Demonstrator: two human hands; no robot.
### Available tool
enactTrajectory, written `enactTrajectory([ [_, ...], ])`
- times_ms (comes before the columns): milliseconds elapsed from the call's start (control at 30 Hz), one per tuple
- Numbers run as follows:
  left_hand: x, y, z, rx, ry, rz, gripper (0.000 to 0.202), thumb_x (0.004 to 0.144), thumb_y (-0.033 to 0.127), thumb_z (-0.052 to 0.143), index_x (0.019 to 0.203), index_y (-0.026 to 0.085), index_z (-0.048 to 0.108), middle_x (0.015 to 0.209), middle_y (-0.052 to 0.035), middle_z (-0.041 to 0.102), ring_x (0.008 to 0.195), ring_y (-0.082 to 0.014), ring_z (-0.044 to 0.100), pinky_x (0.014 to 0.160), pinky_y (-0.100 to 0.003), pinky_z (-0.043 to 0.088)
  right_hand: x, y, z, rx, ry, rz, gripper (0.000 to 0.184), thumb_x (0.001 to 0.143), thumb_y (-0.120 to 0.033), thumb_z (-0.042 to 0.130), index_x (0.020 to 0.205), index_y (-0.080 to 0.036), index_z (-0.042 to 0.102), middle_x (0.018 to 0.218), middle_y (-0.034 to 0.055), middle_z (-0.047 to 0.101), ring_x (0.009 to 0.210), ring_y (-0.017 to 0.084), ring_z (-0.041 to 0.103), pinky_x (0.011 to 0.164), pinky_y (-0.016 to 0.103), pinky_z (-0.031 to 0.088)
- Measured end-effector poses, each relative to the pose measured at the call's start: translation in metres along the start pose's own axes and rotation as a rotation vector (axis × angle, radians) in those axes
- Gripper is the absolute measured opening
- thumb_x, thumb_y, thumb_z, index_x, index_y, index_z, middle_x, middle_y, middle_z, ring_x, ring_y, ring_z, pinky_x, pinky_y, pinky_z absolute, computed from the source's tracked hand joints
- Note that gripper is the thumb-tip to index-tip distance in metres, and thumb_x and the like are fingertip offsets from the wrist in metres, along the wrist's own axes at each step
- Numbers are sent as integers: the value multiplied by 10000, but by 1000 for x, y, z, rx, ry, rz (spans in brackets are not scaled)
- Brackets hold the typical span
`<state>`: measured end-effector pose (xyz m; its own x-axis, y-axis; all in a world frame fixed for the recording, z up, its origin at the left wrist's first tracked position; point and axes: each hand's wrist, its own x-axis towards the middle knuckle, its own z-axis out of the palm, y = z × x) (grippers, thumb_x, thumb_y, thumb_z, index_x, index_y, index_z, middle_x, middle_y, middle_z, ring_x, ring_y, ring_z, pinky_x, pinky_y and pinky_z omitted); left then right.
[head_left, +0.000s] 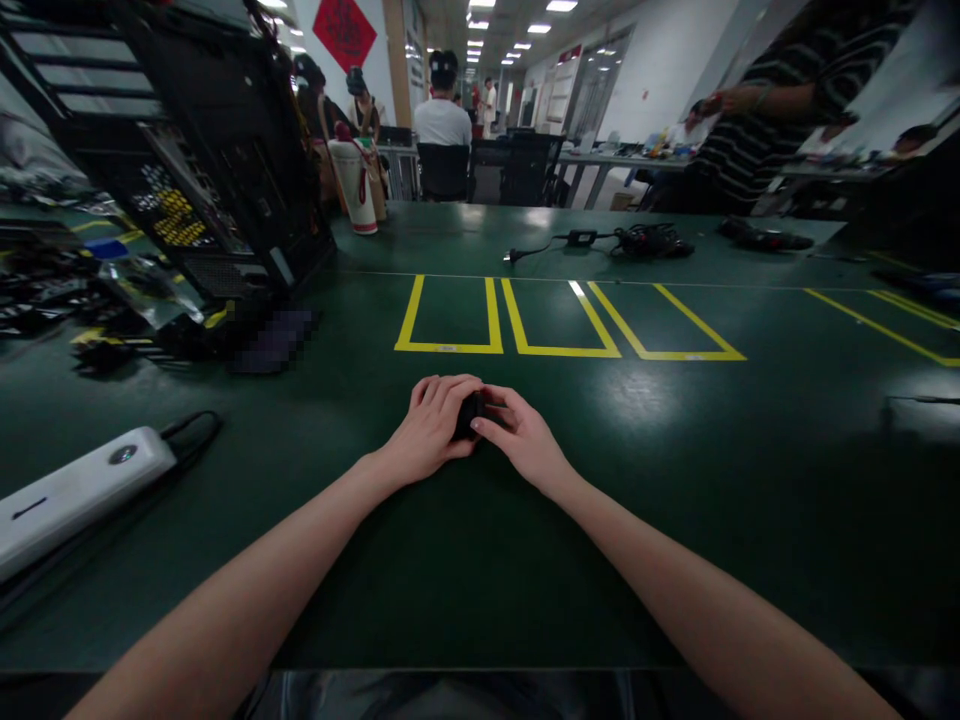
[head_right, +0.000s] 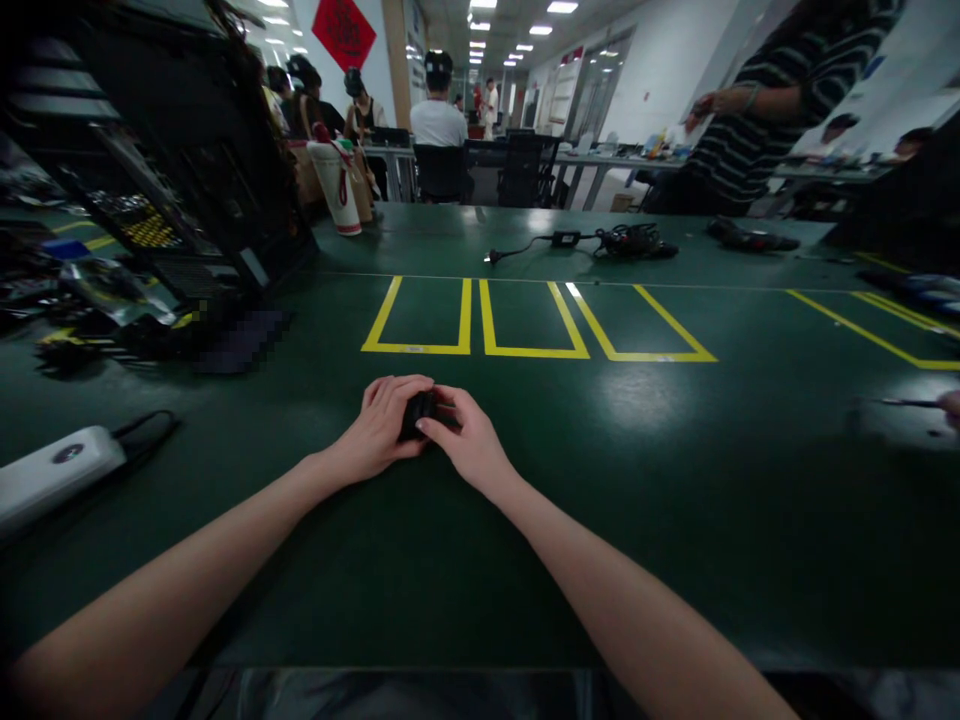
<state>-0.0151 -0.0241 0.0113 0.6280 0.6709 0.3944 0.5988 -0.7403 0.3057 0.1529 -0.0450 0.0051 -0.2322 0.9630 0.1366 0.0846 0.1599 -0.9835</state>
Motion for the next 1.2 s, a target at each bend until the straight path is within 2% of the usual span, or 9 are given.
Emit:
enactTrajectory([
  [167, 0, 0, 0, 4, -6, -8, 576, 750, 199, 576, 1243, 175, 279, 1263, -116, 410, 1175, -254, 383, 1012, -447, 253, -4, -2, 0, 41, -38, -35, 296, 756, -207, 604, 1024, -260, 491, 1085, 4, 536, 1085, 181, 532, 936, 385, 463],
  [300, 1, 0, 1, 2, 7, 7, 564, 766, 222, 561, 1248, 190, 269, 1258, -112, 414, 1171, -258, 388, 1001, -459, 262, -4, -3, 2, 21, 26, -89, 181, 771, -203, 585, 934, -250, 524, 1036, -11, 532, 1066, 167, 539, 933, 360, 464],
  [533, 0, 0, 0, -20, -2, -2, 591, 755, 207, 568, 1256, 201, 255, 1269, -113, 404, 1180, -272, 384, 1002, -483, 253, -1, 0, -2, -29, -11, -8, 333, 788, -225, 563, 1109, -251, 478, 1169, 32, 510, 1124, 192, 498, 963, 410, 432],
  [633, 0, 0, 0, -23, -9, 7, 594, 752, 205, 573, 1254, 208, 255, 1273, -112, 401, 1185, -277, 380, 1003, -493, 248, -3, -1, -3, -21, -37, -12, 308, 780, -240, 574, 1077, -251, 491, 1146, 28, 521, 1126, 196, 498, 963, 413, 430],
  [833, 0, -1, 2, -16, 9, 5, 587, 749, 210, 578, 1245, 207, 263, 1264, -109, 410, 1178, -269, 386, 998, -483, 254, -3, 0, 1, 25, -27, -44, 209, 784, -247, 569, 982, -257, 503, 1017, -1, 554, 972, 170, 582, 843, 362, 506],
  [933, 0, -1, 1, 3, 9, 6, 597, 744, 195, 582, 1247, 199, 260, 1258, -109, 415, 1175, -259, 388, 1004, -464, 254, 0, 1, 1, 25, -15, -53, 237, 780, -218, 570, 1005, -259, 507, 1054, 5, 547, 1013, 172, 565, 881, 365, 486],
  [1133, 0, -1, 1, 7, 4, 11, 586, 752, 206, 579, 1244, 186, 260, 1264, -118, 410, 1180, -256, 382, 1014, -455, 246, 1, 2, -1, 31, -8, 11, 422, 766, -223, 589, 1160, -257, 442, 1143, 44, 527, 1081, 187, 533, 936, 397, 450],
  [1200, 1, -1, 1, -2, 7, 6, 585, 753, 206, 575, 1244, 195, 258, 1264, -115, 410, 1176, -262, 386, 1007, -467, 250, 0, 0, -2, 28, -28, 15, 388, 773, -217, 579, 1141, -255, 462, 1152, 37, 529, 1099, 186, 525, 954, 398, 438],
])
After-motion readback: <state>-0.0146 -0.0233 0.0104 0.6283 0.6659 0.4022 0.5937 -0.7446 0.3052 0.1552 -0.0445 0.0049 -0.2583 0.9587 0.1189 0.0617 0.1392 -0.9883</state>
